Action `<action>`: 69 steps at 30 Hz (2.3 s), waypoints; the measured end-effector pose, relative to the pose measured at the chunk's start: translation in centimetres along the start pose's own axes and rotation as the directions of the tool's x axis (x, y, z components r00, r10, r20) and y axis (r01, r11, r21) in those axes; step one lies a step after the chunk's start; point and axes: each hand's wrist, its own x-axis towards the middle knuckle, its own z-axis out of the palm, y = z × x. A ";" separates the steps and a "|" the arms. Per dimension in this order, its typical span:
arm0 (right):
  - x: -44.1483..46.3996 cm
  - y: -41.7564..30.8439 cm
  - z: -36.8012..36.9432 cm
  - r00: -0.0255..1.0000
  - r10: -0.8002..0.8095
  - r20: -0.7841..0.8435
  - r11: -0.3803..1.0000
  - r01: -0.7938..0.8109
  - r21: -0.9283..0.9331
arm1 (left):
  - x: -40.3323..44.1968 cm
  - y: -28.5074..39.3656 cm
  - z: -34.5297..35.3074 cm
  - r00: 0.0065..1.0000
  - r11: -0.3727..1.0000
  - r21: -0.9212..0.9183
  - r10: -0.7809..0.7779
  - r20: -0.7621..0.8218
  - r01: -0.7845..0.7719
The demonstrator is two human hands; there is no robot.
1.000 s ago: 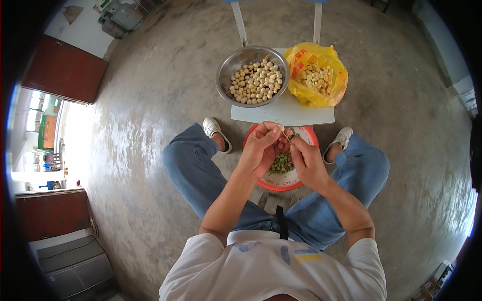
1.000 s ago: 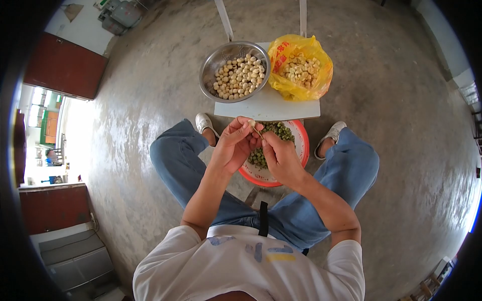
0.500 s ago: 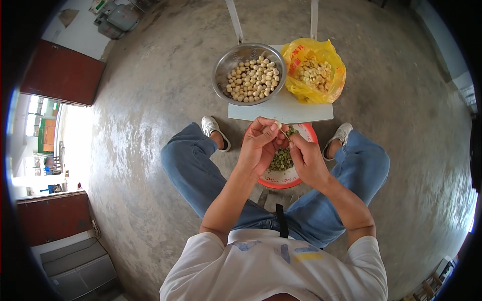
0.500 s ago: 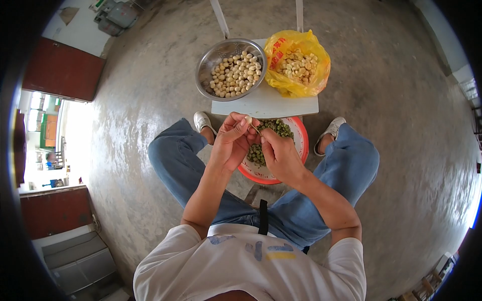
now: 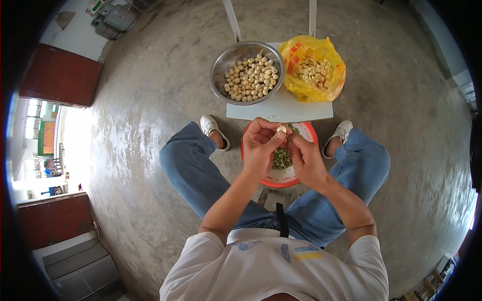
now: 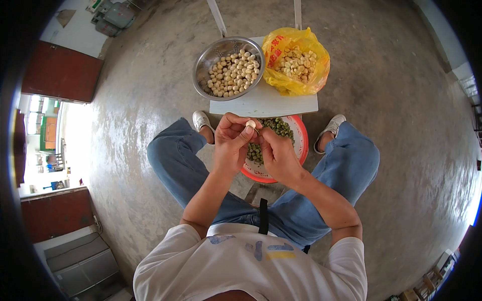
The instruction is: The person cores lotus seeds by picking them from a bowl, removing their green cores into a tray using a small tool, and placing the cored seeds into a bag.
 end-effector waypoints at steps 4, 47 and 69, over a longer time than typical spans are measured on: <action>0.2 -0.2 -0.3 0.999 -0.032 -0.007 0.998 0.032 0.045 | -0.1 0.0 0.1 0.999 0.999 0.038 0.021 0.037 -0.022; -0.2 2.1 -1.3 0.971 -0.241 -0.009 0.954 0.238 0.182 | -2.1 2.3 1.9 0.981 0.938 0.342 -0.008 0.192 -0.060; 0.3 1.4 -1.6 0.906 -0.420 -0.045 0.905 0.415 -0.094 | -1.5 2.4 1.3 0.944 0.964 0.072 -0.267 0.195 0.258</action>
